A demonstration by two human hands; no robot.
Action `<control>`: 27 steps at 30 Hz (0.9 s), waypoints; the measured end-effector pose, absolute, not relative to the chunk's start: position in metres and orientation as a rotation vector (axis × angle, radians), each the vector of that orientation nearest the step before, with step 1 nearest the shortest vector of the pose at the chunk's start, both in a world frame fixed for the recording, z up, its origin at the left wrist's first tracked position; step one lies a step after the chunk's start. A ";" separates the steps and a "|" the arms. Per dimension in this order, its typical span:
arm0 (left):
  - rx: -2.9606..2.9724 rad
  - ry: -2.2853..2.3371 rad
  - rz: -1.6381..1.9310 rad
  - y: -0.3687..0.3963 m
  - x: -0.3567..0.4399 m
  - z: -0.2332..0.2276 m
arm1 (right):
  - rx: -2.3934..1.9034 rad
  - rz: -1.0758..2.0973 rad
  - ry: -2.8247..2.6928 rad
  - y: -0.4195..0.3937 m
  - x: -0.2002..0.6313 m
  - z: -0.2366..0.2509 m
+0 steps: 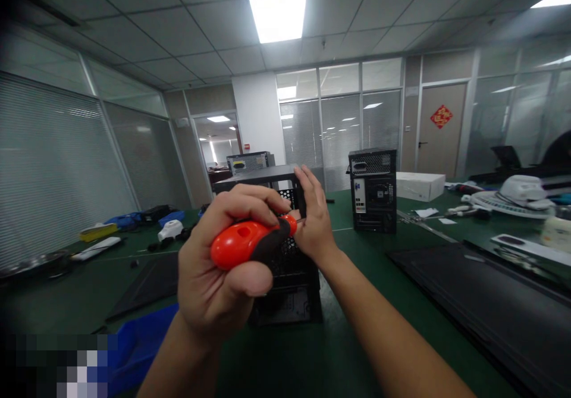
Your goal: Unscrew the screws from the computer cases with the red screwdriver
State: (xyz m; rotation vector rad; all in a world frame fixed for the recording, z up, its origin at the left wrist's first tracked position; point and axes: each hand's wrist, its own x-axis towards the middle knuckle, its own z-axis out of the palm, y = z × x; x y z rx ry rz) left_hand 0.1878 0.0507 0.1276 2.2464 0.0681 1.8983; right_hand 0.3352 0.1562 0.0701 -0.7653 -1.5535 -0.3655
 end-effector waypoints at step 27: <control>2.036 0.166 2.087 0.043 0.178 0.126 | -0.729 -0.175 -1.349 0.168 0.332 0.059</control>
